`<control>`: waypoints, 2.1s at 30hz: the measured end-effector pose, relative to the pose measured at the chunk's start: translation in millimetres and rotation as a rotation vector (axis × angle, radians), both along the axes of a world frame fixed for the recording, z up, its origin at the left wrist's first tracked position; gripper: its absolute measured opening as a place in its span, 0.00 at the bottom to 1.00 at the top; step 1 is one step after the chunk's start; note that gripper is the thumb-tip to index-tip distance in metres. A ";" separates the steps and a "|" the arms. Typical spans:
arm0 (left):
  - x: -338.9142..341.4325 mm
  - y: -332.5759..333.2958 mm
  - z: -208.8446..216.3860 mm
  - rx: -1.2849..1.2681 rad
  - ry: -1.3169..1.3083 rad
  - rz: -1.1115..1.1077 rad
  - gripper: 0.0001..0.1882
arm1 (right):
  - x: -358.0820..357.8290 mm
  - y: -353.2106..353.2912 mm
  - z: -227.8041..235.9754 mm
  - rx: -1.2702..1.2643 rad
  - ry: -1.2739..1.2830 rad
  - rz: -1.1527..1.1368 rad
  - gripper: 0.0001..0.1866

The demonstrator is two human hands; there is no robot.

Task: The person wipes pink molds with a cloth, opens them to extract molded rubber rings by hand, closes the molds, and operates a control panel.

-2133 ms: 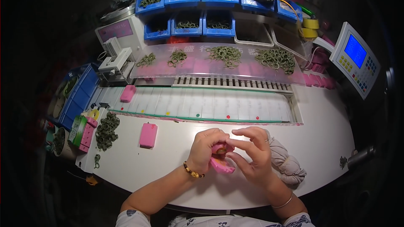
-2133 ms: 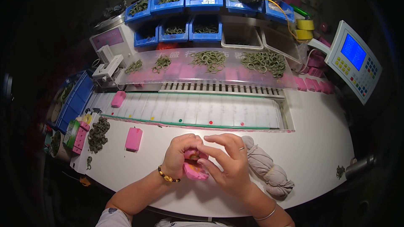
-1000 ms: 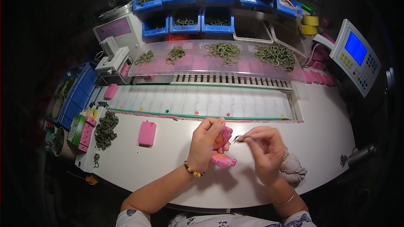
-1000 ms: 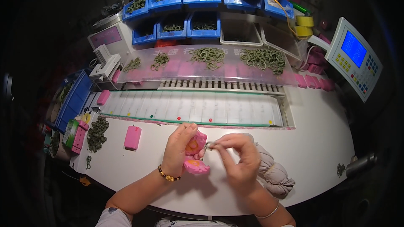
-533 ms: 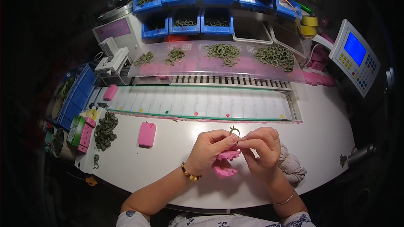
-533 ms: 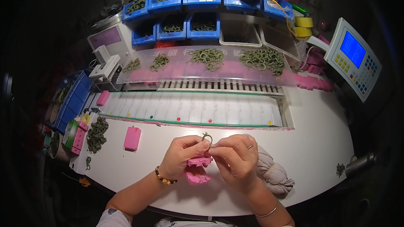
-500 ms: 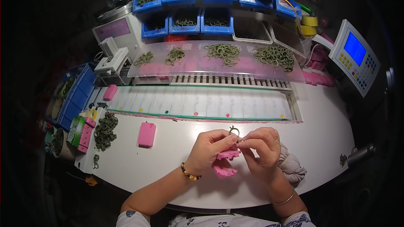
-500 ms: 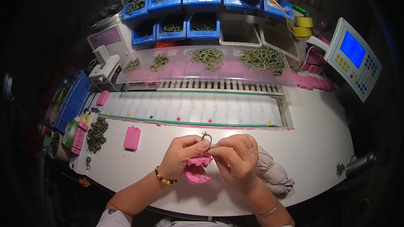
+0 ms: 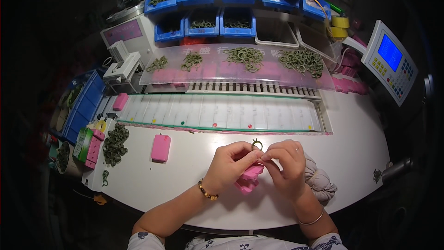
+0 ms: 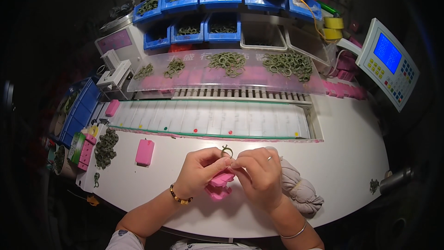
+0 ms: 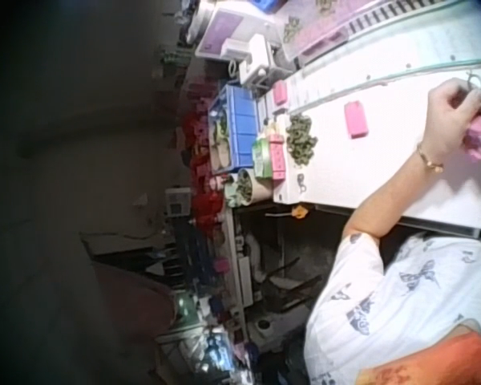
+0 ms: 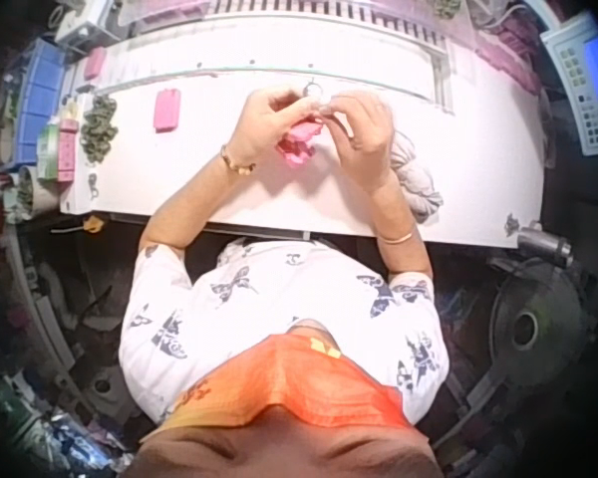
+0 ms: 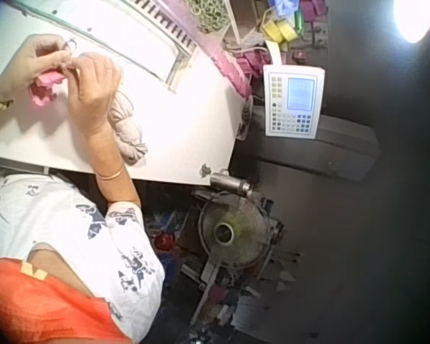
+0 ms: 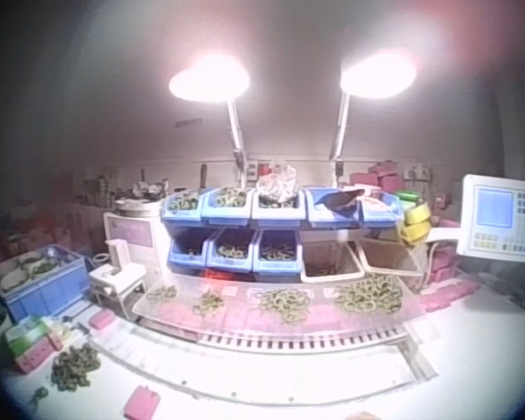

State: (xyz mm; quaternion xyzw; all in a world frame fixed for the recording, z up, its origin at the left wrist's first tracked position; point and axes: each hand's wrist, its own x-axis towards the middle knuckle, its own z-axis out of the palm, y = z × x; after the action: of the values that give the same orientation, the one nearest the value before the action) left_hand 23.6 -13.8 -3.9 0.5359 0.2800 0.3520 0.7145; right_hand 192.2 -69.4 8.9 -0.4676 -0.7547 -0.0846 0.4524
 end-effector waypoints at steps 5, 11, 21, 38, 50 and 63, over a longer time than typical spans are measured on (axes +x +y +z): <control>0.8 -0.1 -2.4 0.717 0.128 0.235 0.05 | 3.5 -1.8 -3.6 -0.669 0.779 0.271 0.04; -2.1 12.4 -3.6 1.161 0.253 0.353 0.11 | 11.7 0.2 -12.7 -0.833 0.946 0.251 0.04; 0.8 12.2 -3.8 1.250 0.321 0.339 0.12 | 5.9 2.4 -11.0 -0.514 0.704 0.298 0.10; -35.6 142.2 43.9 0.554 0.465 0.358 0.06 | 10.1 -0.4 -2.3 -0.666 1.164 0.193 0.19; -62.8 237.9 87.2 0.592 0.727 0.693 0.09 | 36.7 -10.8 6.1 -0.574 1.011 0.094 0.16; -38.3 90.3 15.4 -0.244 -0.104 0.274 0.12 | 72.0 -45.7 18.4 -0.782 -0.072 -0.072 0.28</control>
State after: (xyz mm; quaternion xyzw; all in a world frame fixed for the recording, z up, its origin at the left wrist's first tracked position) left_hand -14.7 76.5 11.5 0.3834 0.3535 0.4367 0.7330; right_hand 264.2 -115.1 27.3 -0.6274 -0.7286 0.1773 0.2099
